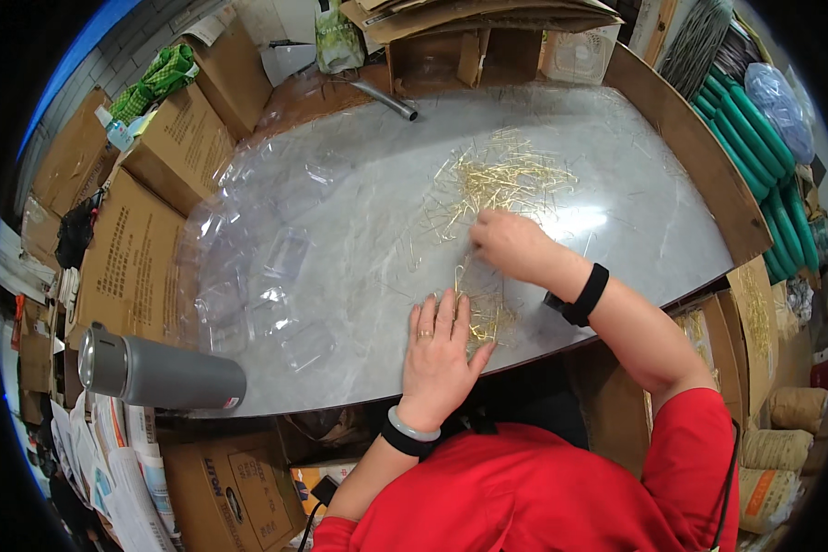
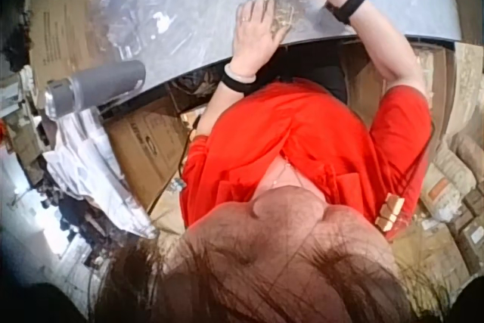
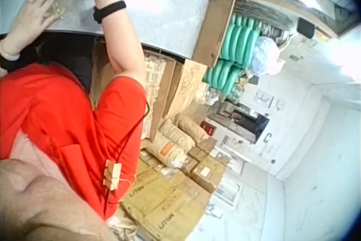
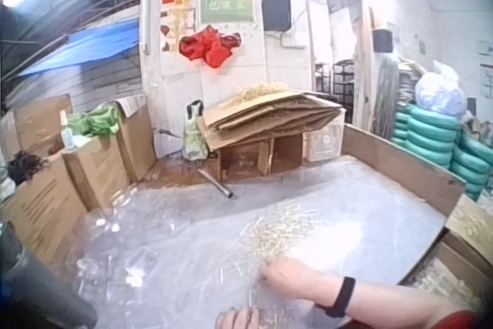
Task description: Counting small gold-colored metal pins and placing them into clear plastic trays, then packing the trays into a larger cardboard box.
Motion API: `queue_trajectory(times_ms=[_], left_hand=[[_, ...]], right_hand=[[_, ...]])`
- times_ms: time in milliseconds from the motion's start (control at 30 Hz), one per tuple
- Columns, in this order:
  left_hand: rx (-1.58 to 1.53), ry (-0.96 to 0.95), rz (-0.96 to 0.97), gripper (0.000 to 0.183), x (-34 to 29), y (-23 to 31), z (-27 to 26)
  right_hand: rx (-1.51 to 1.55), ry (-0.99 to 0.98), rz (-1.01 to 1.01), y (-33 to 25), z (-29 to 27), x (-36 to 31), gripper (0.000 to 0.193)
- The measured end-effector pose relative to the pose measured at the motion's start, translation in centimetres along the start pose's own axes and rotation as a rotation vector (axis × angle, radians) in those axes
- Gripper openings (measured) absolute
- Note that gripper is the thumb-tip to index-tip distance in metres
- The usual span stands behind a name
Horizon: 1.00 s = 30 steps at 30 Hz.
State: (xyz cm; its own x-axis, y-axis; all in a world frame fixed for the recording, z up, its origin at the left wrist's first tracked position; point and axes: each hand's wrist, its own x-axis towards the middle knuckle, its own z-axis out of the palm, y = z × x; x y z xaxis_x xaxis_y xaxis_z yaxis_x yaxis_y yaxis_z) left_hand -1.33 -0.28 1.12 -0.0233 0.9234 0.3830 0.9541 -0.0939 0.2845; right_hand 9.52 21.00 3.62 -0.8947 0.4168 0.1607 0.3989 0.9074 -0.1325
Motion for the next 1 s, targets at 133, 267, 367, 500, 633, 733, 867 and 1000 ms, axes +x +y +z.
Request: queue_trajectory(times_ms=[133,267,367,500,633,733,867,1000], left_hand=[[-0.014,0.018,0.002,0.066,0.3,0.1,-0.1],[-0.059,0.002,-0.004,0.073,0.4,0.1,0.0],[-0.040,0.051,0.004,0.079,0.0,-0.1,0.3],[-0.067,0.059,-0.031,0.084,-0.7,-0.5,0.4],[-0.079,0.025,-0.064,0.092,-0.3,-0.2,0.2],[-0.039,0.011,-0.125,0.097,-0.1,-0.1,0.0],[-0.061,-0.012,-0.099,0.096,0.1,-0.2,-0.2],[-0.093,-0.002,-0.087,0.086,0.0,-0.3,-0.1]], right_hand=[[-0.122,0.014,0.042,0.4,-0.4,0.0,0.019],[-0.362,0.280,0.158,1.2,-0.4,-0.3,0.022],[-0.258,0.268,0.172,0.2,-1.7,-1.9,0.031],[0.101,-0.235,0.187,-3.5,-4.5,-6.2,0.059],[0.106,-0.092,0.073,-3.8,-3.9,-8.2,0.068],[0.197,-0.111,-0.094,-3.6,-3.3,-7.3,0.061],[0.293,-0.156,-0.198,-3.5,-2.2,-5.5,0.045],[0.341,-0.201,-0.133,-3.1,-4.0,-1.9,0.032]])
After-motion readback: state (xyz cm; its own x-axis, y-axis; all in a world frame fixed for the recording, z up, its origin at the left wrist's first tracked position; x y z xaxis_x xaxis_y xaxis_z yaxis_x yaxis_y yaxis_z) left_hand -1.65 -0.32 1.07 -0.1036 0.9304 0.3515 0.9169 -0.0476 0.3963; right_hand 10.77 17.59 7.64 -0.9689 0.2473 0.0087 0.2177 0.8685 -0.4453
